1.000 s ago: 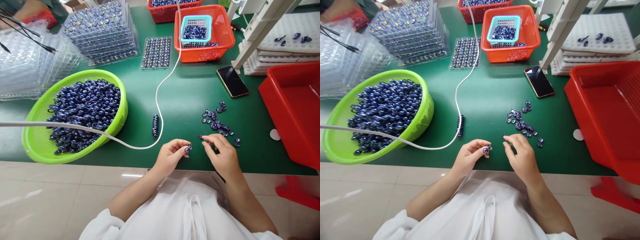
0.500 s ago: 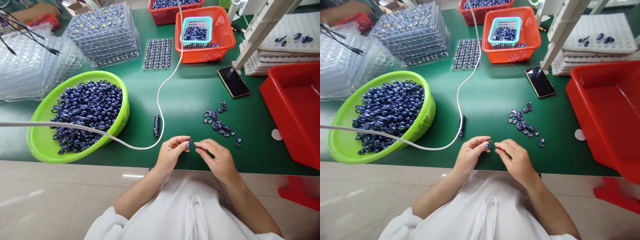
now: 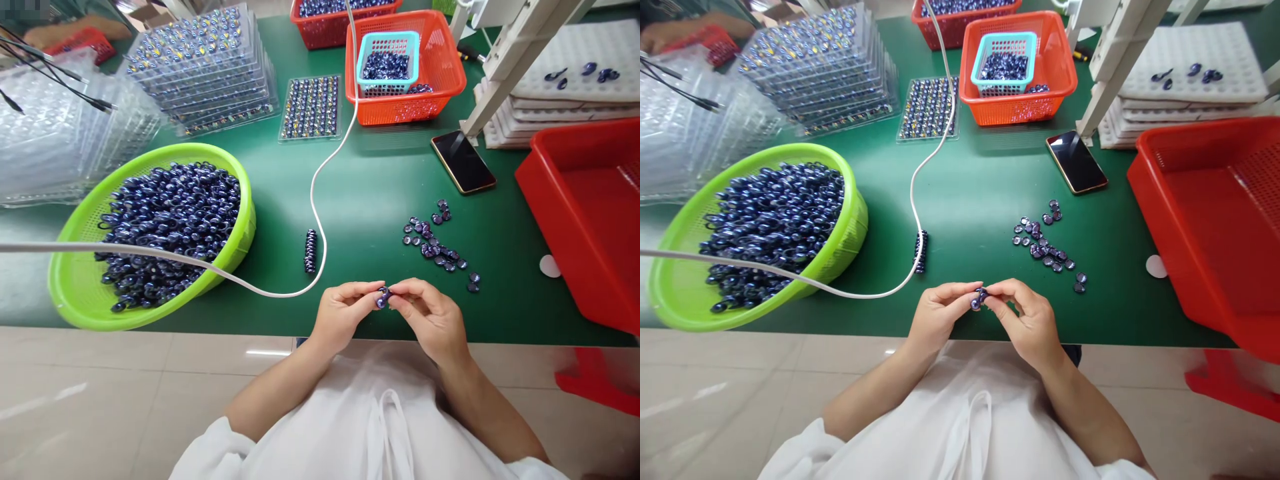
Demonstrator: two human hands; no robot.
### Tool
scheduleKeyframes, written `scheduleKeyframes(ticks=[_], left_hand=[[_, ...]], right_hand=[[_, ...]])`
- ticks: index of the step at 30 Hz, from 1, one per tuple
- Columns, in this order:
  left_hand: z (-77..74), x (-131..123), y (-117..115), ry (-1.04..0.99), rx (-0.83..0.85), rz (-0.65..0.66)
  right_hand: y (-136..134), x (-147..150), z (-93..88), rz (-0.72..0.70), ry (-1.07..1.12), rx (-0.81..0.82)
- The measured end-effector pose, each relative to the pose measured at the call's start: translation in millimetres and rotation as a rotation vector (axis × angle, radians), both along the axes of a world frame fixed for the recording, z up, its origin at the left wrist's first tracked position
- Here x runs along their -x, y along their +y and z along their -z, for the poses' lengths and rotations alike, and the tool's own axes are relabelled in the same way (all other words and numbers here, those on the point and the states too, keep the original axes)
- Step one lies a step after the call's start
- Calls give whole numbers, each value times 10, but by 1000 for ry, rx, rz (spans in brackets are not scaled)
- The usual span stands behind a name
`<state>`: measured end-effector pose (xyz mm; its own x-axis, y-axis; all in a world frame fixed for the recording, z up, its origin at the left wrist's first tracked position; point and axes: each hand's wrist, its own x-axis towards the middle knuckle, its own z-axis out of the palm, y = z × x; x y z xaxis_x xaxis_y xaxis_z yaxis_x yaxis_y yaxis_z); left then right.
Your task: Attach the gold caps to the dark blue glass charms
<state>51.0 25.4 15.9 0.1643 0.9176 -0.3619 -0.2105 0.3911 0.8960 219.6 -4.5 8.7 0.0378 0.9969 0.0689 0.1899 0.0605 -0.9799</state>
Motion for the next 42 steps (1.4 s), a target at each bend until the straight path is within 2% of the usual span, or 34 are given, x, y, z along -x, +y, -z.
scheduleKeyframes(ticks=[6,12,16,21,28,36,39,42], left_hand=[[-1,30,-32,225,-374,40],[-2,63,-49,274,-627,124],[-11,67,-43,281,-625,127],[-22,66,-47,269,-628,132],[-52,81,-87,356,-664,148],[-48,98,-57,361,-712,218],[-55,95,-57,380,-710,223],[-57,88,-67,381,-714,205]], right_hand=[[15,13,-8,-5,-9,44],[9,-4,-9,18,8,55],[-2,-9,3,-7,12,83],[-3,13,21,-95,128,80],[-37,0,5,-72,19,55],[5,-36,-25,-64,178,216],[-3,-31,-18,-59,128,185],[-14,-29,1,-59,-1,81]])
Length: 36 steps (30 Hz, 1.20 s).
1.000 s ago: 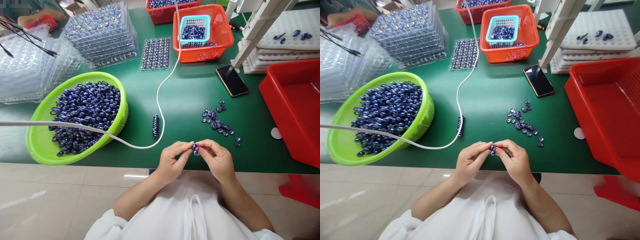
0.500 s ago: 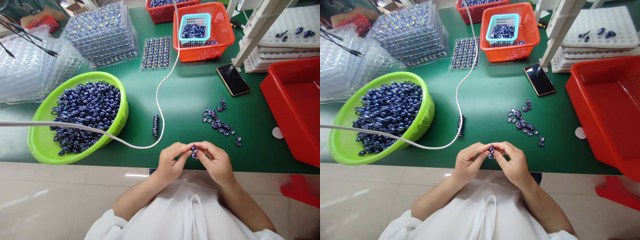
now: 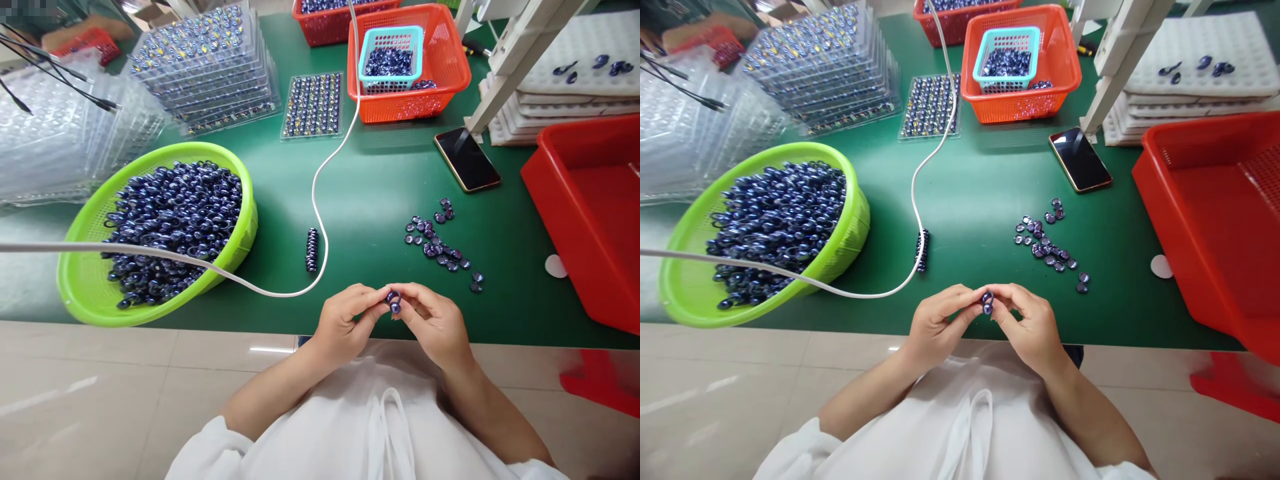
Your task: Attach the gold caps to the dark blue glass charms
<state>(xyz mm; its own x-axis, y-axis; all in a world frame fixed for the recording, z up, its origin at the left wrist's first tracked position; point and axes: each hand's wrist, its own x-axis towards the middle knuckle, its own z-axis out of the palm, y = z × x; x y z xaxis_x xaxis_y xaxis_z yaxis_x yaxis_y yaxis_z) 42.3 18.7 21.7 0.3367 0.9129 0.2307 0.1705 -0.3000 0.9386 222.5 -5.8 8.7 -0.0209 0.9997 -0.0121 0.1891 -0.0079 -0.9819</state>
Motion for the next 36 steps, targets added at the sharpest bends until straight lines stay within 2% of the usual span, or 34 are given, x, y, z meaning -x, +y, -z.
scheduleKeyframes(ticks=[3,8,17,21,25,29,33,36], left_hand=[[4,-6,-7,-23,5,-32],[-6,-4,-20,-66,10,-36],[-58,55,-2,-82,-82,-21],[-17,69,4,-81,-104,-22],[20,68,14,-68,-109,-12],[-20,99,52,12,-84,48],[-62,112,72,137,-145,-6],[-60,69,55,151,-191,-19]], right_hand=[[8,-16,13,-38,-71,-66],[9,-27,-29,-126,32,-18],[-26,155,-48,-46,379,56],[-7,165,-4,-53,407,70],[1,111,25,-54,289,9],[28,11,0,-78,3,-147],[47,-40,-30,-85,-216,-302],[54,-30,-24,-86,-335,-422]])
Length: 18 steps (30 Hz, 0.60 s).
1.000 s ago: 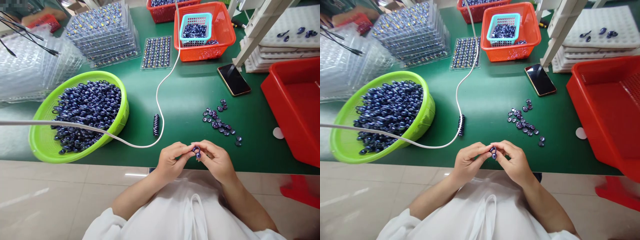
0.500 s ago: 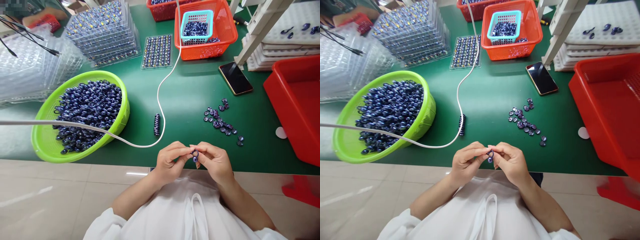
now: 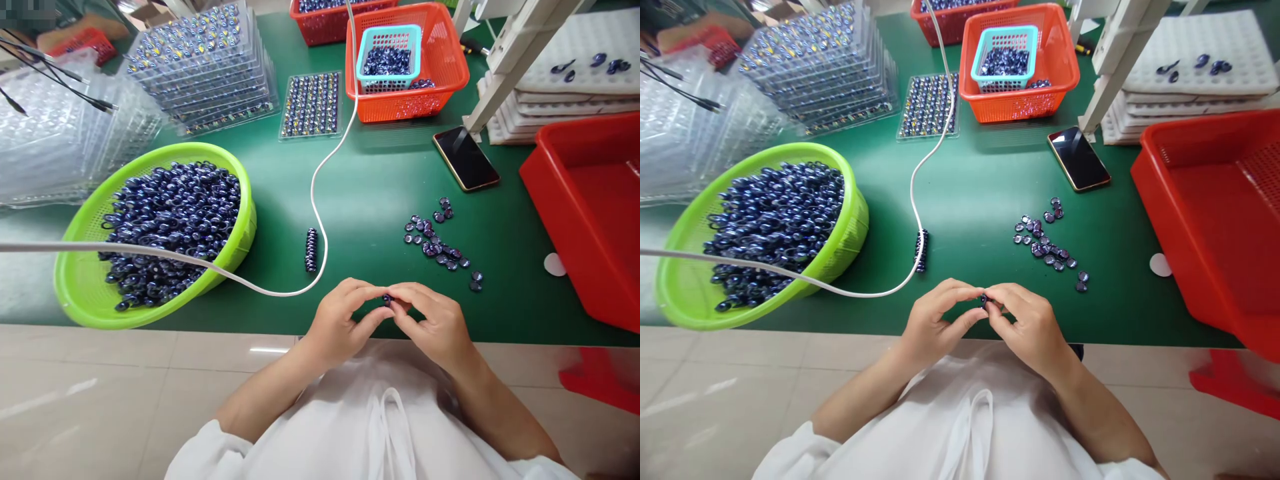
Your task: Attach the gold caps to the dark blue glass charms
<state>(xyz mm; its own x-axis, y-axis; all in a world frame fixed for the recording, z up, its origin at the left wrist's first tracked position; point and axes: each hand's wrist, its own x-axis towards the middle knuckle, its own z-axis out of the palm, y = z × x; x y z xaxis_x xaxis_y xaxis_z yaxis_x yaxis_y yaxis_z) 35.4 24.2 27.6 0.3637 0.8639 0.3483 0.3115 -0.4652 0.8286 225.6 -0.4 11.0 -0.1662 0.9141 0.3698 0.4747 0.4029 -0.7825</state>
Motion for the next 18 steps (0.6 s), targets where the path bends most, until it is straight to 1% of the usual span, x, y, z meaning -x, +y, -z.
scheduleKeyframes(ticks=[3,5,6,8,10,12,13,15,18], left_hand=[[4,-56,-35,-40,47,-18],[-5,-75,-49,-78,163,-45],[-11,-76,-47,-111,267,-57],[-23,-64,-21,-229,564,-60],[-24,-41,25,-396,886,-27],[-12,-23,70,-540,1116,17],[-3,-19,86,-587,1189,29],[14,-23,98,-636,1282,44],[33,-37,84,-661,1334,60]], right_hand=[[4,20,18,43,-126,-138],[0,31,26,76,-188,-209],[-4,37,28,88,-206,-234],[-16,49,29,104,-214,-268],[-27,63,30,113,-185,-279],[-32,74,33,108,-124,-254],[-32,78,35,95,-89,-226],[-28,81,38,45,-32,-167],[-22,74,37,-40,-6,-125]])
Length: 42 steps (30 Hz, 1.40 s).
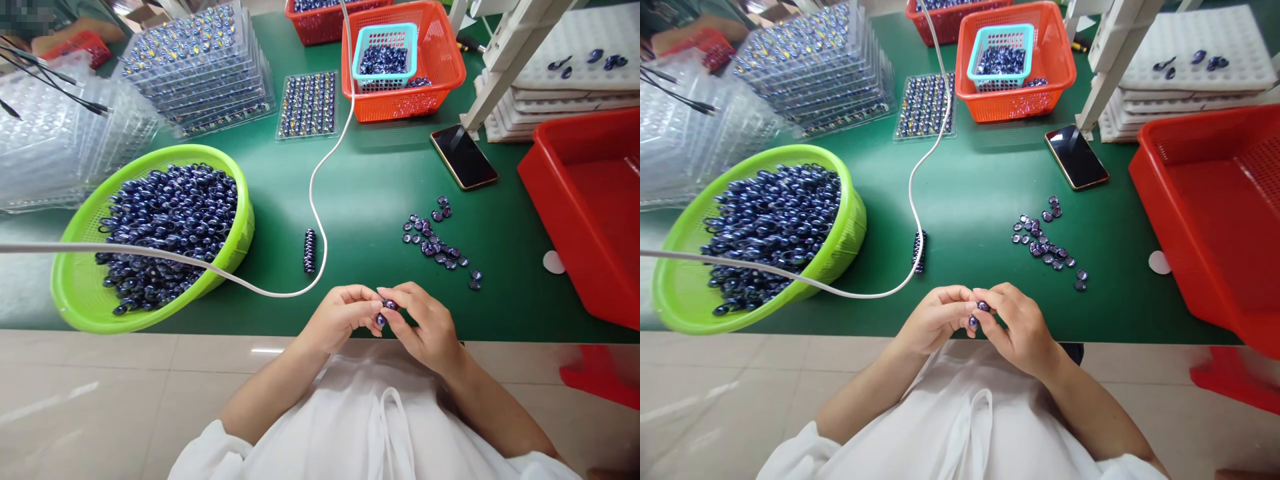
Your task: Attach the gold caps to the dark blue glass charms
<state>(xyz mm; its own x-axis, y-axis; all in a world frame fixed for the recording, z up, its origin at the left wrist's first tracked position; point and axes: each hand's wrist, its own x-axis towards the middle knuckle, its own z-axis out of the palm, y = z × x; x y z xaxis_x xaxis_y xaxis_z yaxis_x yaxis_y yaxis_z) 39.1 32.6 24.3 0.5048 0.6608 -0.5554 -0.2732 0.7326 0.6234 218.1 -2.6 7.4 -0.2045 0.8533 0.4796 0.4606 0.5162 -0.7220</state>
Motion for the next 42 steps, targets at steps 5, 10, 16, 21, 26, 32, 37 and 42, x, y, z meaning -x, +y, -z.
scheduleKeyframes(ticks=[5,10,16,21,26,32,37,42], left_hand=[[13,15,-36,34,-84,-4],[-43,43,-72,82,-321,34],[-100,21,-96,258,-525,199],[-70,5,-121,288,-552,165],[-21,20,-130,258,-560,126],[9,27,-135,211,-443,106],[-23,0,-174,59,-220,71],[43,65,-119,-90,-66,9]], right_hand=[[3,-34,-14,-20,-54,-33],[-3,-50,-10,-32,-131,-78],[-27,-17,8,-41,-209,-160],[-44,-14,24,-46,-213,-198],[-53,3,58,-31,-222,-196],[-39,27,80,-29,-194,-190],[-83,11,51,-43,-194,-187],[-57,-4,77,26,-192,-305]])
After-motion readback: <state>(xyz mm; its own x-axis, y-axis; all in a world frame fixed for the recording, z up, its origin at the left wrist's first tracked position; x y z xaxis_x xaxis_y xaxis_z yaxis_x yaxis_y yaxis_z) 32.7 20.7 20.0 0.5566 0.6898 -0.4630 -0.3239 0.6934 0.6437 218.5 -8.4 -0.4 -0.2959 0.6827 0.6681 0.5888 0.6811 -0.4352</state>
